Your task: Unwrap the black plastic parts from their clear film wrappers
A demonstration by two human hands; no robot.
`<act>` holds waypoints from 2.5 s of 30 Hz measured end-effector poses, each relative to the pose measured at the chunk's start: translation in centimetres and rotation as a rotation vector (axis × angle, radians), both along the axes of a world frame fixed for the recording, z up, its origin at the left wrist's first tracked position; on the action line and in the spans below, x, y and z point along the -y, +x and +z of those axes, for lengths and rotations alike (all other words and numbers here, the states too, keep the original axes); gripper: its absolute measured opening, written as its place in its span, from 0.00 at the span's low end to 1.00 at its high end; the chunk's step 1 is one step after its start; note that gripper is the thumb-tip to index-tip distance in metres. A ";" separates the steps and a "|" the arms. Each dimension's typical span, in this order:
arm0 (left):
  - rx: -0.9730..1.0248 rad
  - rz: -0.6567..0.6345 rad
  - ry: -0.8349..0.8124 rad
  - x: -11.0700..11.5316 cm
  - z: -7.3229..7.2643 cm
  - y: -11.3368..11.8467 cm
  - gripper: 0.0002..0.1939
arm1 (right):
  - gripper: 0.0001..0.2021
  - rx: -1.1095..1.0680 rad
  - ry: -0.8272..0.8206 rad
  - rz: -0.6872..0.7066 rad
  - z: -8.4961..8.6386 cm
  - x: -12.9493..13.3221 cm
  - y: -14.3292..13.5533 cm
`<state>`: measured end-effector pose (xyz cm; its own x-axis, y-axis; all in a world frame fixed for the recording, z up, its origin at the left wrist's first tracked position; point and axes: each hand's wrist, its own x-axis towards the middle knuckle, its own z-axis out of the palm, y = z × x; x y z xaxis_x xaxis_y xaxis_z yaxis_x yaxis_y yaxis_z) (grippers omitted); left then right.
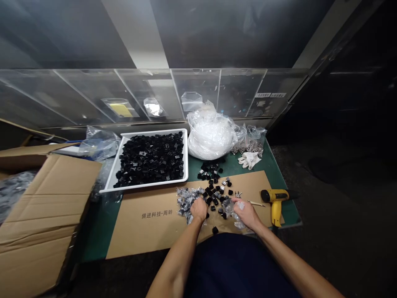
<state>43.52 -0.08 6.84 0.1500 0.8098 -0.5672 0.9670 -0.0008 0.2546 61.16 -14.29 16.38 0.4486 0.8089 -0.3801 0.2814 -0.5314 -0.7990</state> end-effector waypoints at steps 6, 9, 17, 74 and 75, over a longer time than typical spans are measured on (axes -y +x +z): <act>-0.015 -0.030 0.030 -0.8 -0.8 0.4 0.14 | 0.04 -0.157 -0.030 -0.036 -1.1 1.8 -0.2; -0.007 -0.031 0.040 -0.8 -1.2 0.3 0.14 | 0.08 -0.190 -0.026 -0.067 -0.9 1.8 -0.8; 0.157 -0.064 0.103 -0.5 0.3 -1.5 0.15 | 0.10 -0.166 -0.027 0.053 0.2 -0.2 -1.2; 0.044 -0.352 0.044 -5.3 2.0 1.5 0.17 | 0.03 -0.353 -0.137 -0.001 -1.4 -1.3 -2.1; 0.037 -0.358 0.050 -5.5 2.0 1.6 0.17 | 0.02 -0.347 -0.121 0.007 -1.5 -1.0 -2.1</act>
<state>45.09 5.42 8.86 0.4489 0.7288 -0.5171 0.8933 -0.3511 0.2807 59.03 -13.29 14.87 0.2707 0.7512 -0.6021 0.0083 -0.6272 -0.7788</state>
